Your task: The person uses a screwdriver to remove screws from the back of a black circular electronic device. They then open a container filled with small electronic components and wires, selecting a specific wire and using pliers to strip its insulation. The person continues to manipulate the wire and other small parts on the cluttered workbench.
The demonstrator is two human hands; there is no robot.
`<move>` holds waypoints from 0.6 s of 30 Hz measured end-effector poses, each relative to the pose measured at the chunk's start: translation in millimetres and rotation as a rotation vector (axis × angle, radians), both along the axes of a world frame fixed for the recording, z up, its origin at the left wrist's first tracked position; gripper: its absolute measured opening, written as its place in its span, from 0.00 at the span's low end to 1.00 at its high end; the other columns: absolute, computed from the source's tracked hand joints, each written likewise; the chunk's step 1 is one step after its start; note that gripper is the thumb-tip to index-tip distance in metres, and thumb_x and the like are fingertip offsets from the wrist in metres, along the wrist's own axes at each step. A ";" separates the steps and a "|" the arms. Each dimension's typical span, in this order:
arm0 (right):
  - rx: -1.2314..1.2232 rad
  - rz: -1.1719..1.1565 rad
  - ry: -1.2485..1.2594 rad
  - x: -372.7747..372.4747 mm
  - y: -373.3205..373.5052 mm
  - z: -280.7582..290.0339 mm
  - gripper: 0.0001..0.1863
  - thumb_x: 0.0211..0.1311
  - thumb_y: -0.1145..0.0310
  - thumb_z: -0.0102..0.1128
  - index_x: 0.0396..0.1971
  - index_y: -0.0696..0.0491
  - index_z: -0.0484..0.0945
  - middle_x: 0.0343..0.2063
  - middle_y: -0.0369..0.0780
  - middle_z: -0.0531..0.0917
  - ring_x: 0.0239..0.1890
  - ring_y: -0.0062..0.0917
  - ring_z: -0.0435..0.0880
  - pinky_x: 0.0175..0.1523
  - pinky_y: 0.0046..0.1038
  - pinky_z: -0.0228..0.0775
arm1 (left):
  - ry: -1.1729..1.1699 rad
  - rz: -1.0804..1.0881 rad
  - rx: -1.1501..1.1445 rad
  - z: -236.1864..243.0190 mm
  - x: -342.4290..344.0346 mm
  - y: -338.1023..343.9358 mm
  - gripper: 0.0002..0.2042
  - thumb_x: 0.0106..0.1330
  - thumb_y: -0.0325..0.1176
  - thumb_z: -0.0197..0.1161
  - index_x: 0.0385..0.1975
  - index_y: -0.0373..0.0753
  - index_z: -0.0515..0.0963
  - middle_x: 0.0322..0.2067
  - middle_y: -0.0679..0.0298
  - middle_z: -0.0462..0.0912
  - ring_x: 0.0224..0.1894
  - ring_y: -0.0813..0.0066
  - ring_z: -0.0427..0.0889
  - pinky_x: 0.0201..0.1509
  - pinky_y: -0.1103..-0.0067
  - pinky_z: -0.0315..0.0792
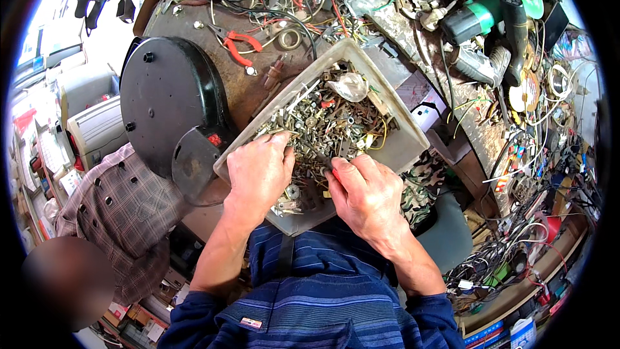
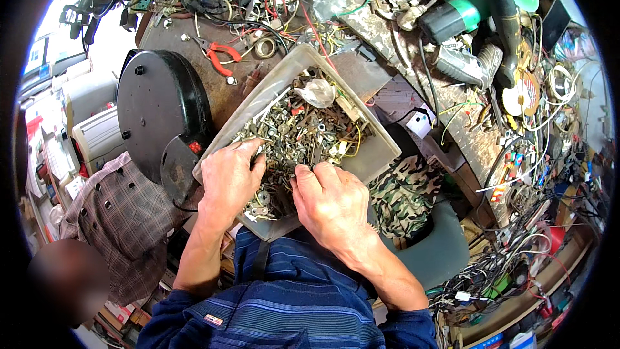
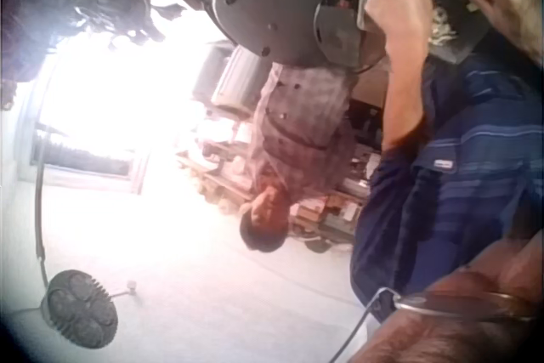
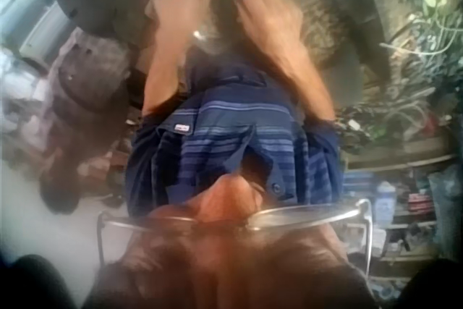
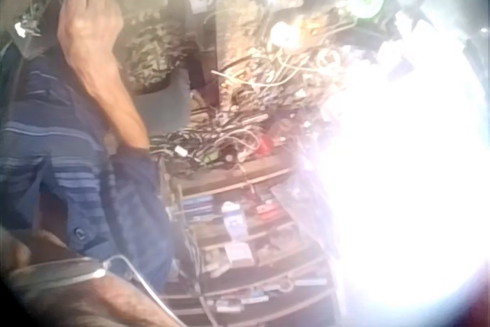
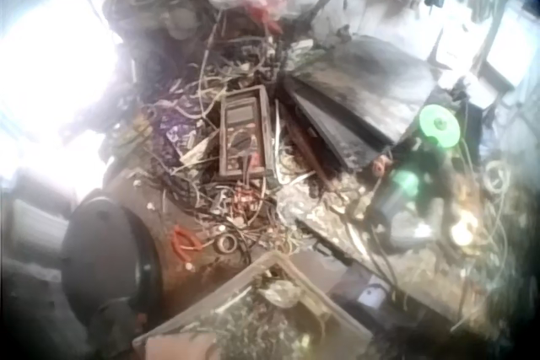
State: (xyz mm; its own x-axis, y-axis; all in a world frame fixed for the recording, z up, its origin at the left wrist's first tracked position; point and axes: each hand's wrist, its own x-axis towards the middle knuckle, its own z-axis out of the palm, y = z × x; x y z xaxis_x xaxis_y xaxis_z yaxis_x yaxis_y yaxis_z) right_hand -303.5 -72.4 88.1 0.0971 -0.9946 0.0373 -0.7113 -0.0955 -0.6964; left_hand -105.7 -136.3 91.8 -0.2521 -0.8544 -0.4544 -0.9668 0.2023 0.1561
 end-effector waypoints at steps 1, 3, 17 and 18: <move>0.000 -0.012 -0.005 0.0 0.7 -0.1 0.14 0.54 0.71 0.77 0.40 0.54 0.85 0.27 0.38 0.78 0.26 0.34 0.84 0.32 0.36 0.79 | 0.021 0.030 -0.003 2.5 -2.6 -1.6 0.15 0.64 0.36 0.73 0.50 0.47 0.89 0.37 0.55 0.92 0.37 0.51 0.90 0.43 0.61 0.82; -0.002 -0.038 -0.015 0.4 2.5 -0.9 0.16 0.50 0.73 0.80 0.40 0.53 0.86 0.27 0.38 0.80 0.25 0.35 0.83 0.30 0.35 0.78 | 0.012 0.016 0.005 2.6 -3.1 -1.9 0.15 0.64 0.36 0.73 0.51 0.47 0.89 0.37 0.54 0.92 0.37 0.51 0.90 0.43 0.61 0.82; -0.136 -0.028 -0.044 -0.2 10.2 -15.6 0.11 0.53 0.74 0.72 0.37 0.57 0.85 0.25 0.39 0.77 0.26 0.33 0.84 0.32 0.36 0.77 | -0.151 -0.116 -0.024 -13.8 -14.1 -7.5 0.10 0.66 0.38 0.70 0.44 0.45 0.89 0.29 0.52 0.90 0.32 0.50 0.90 0.39 0.58 0.82; -0.135 -0.027 -0.042 -0.5 11.0 -15.9 0.11 0.53 0.74 0.72 0.37 0.57 0.85 0.25 0.39 0.78 0.26 0.33 0.84 0.32 0.36 0.77 | -0.160 -0.124 -0.022 -14.3 -16.5 -11.0 0.09 0.66 0.37 0.70 0.42 0.44 0.89 0.28 0.52 0.90 0.32 0.50 0.90 0.39 0.59 0.82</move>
State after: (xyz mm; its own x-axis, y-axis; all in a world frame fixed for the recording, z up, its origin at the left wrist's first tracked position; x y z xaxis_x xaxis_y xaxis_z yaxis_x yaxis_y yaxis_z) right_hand -304.0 -61.4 72.2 0.0655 -0.9825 0.1743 -0.6856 -0.1712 -0.7075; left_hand -122.2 -147.3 77.5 -0.2825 -0.8313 -0.4786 -0.9463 0.3233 -0.0029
